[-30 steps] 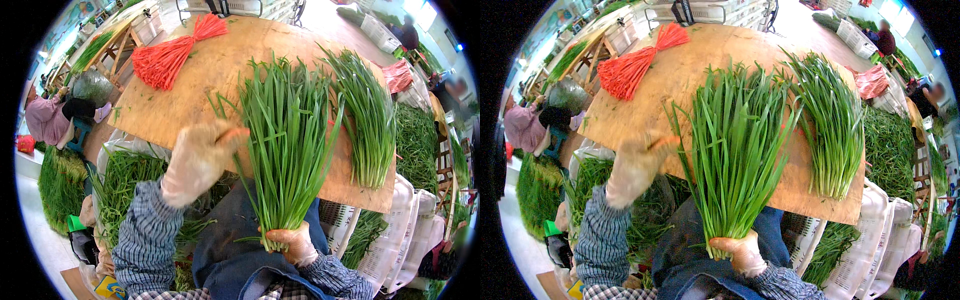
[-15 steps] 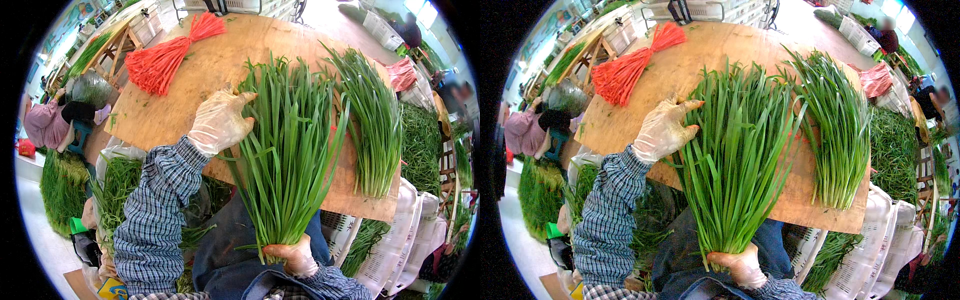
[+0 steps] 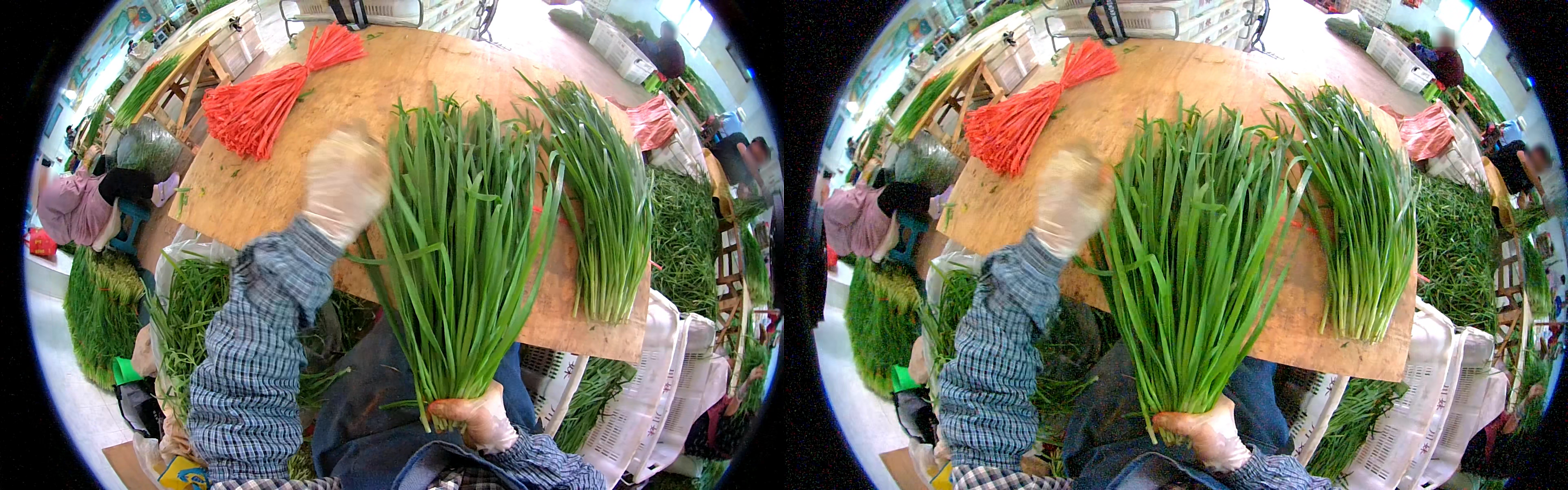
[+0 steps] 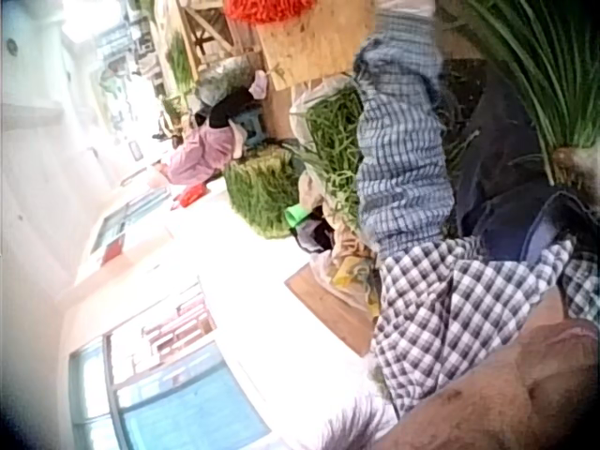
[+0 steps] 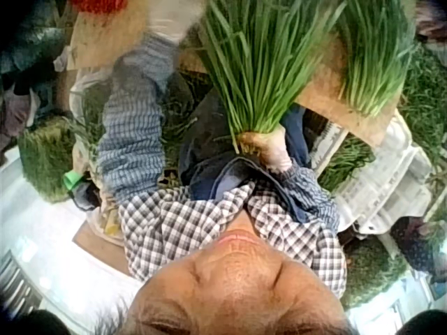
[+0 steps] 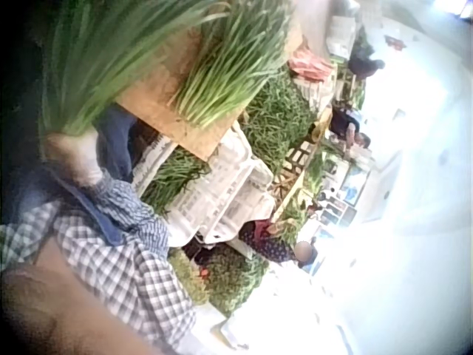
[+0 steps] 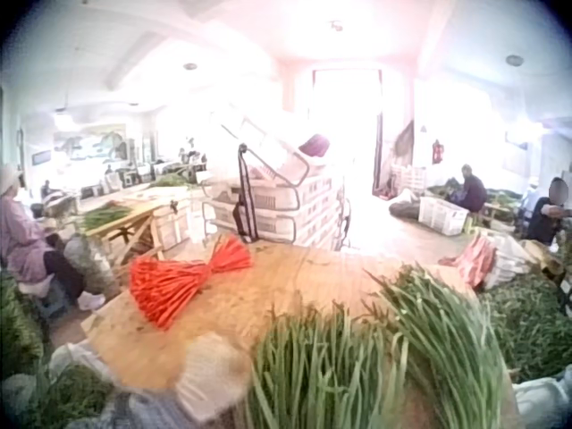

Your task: The person sorts green chives by hand, removing damaged leaves and gathering them into neat bundles on a wooden board. They then place sorted bundles into a white plastic crate.

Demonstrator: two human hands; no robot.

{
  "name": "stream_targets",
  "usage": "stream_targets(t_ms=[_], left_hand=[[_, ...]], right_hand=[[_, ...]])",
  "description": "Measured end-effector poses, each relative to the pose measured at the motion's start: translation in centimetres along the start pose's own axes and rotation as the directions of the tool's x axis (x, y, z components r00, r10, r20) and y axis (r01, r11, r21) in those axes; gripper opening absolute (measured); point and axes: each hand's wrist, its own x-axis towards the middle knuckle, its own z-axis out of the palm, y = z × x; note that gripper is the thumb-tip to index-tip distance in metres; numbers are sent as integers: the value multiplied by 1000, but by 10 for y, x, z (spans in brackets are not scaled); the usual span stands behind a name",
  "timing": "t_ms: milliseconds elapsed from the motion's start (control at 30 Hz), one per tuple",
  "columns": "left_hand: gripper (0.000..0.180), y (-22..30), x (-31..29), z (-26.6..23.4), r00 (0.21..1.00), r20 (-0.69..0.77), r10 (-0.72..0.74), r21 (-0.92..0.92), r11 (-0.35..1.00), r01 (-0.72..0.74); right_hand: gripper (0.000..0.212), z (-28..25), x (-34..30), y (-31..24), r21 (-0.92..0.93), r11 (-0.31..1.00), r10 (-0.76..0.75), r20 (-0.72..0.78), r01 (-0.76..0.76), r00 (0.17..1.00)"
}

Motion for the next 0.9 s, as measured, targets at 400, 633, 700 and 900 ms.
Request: stream_targets(t_ms=[400,633,700,900], left_hand=[[39,51,-116,-125,330,909,-254,-192,448,873],[61,114,-122,-102,374,906,197,-319,-262,911],[63,124,-137,-101,356,929,101,-316,-286,905],[61,133,-158,-95,316,948,-26,-299,-410,862]], right_hand=[[23,-2,0,-4,124,992,-10,119,-5,993],[47,-4,-14,24,101,995,7,205,-28,979],[46,-8,-13,40,23,993,111,150,-115,983],[47,-16,-18,55,-123,990,84,141,-66,987]])
